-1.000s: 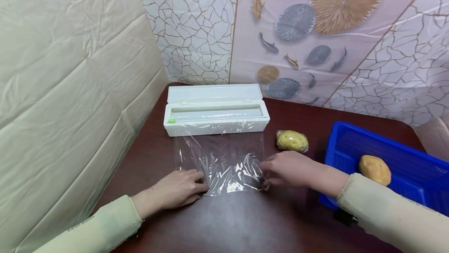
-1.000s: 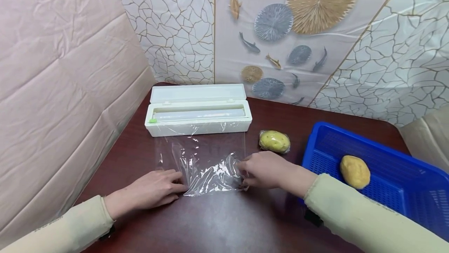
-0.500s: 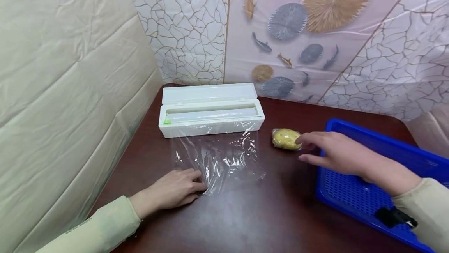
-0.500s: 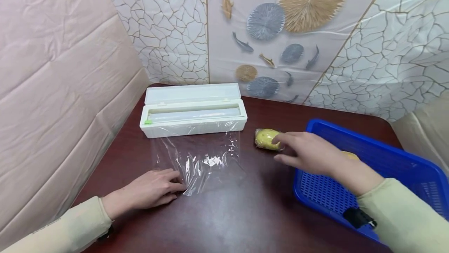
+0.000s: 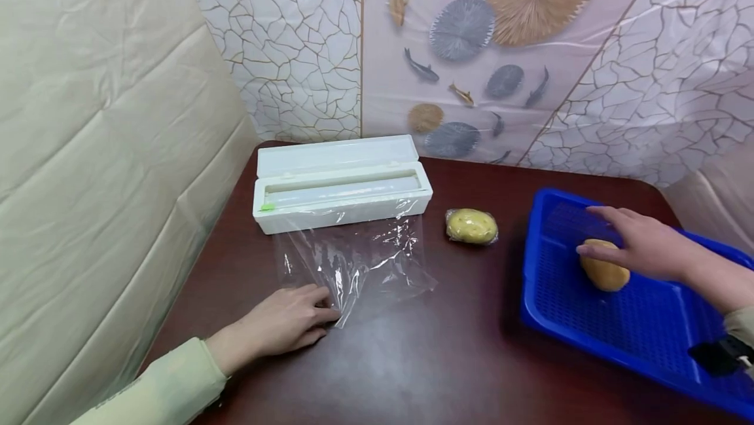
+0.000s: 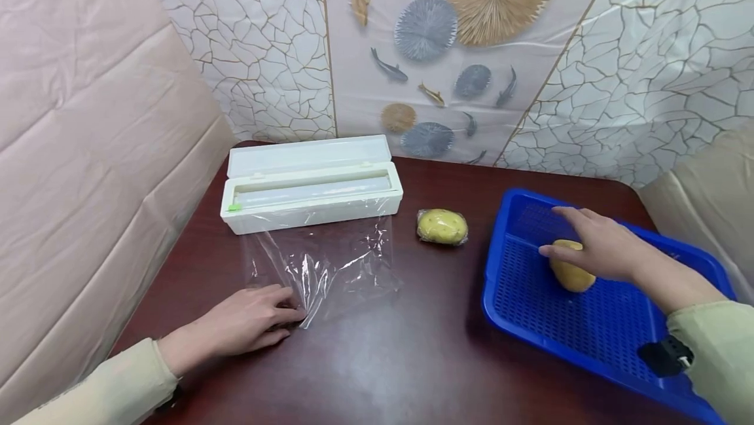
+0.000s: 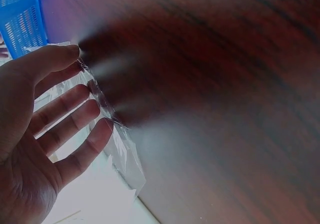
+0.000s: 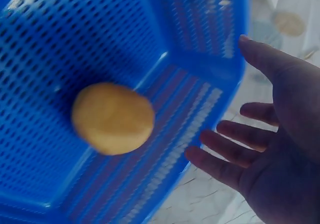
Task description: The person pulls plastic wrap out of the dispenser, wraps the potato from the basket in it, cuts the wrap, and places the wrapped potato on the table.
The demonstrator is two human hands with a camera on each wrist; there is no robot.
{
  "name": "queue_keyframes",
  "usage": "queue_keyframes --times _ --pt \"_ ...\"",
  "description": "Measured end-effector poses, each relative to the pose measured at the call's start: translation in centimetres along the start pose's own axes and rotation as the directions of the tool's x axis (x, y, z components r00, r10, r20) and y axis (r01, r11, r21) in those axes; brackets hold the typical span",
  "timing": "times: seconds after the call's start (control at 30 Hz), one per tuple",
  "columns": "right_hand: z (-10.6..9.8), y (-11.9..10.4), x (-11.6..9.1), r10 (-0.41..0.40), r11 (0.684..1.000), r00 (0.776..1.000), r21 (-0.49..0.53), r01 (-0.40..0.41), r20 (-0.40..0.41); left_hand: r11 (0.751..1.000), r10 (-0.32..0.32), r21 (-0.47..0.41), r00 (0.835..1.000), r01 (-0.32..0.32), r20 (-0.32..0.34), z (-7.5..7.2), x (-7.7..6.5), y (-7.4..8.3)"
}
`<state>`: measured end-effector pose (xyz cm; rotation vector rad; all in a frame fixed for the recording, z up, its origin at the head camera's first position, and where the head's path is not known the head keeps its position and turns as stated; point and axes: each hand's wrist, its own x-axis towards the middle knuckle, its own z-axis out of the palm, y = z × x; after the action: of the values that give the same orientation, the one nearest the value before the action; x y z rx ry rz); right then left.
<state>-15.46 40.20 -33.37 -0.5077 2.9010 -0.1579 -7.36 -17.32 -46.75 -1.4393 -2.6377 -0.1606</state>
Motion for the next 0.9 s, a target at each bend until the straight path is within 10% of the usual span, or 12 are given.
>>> queue_keyframes --times 0.9 --pt "5.2 5.2 -1.2 0.181 0.976 0.974 0.099 -0.195 0.135 1.000 -0.003 -0.015 1.000 0.003 0.022 -0.4 -0.1 0.1"
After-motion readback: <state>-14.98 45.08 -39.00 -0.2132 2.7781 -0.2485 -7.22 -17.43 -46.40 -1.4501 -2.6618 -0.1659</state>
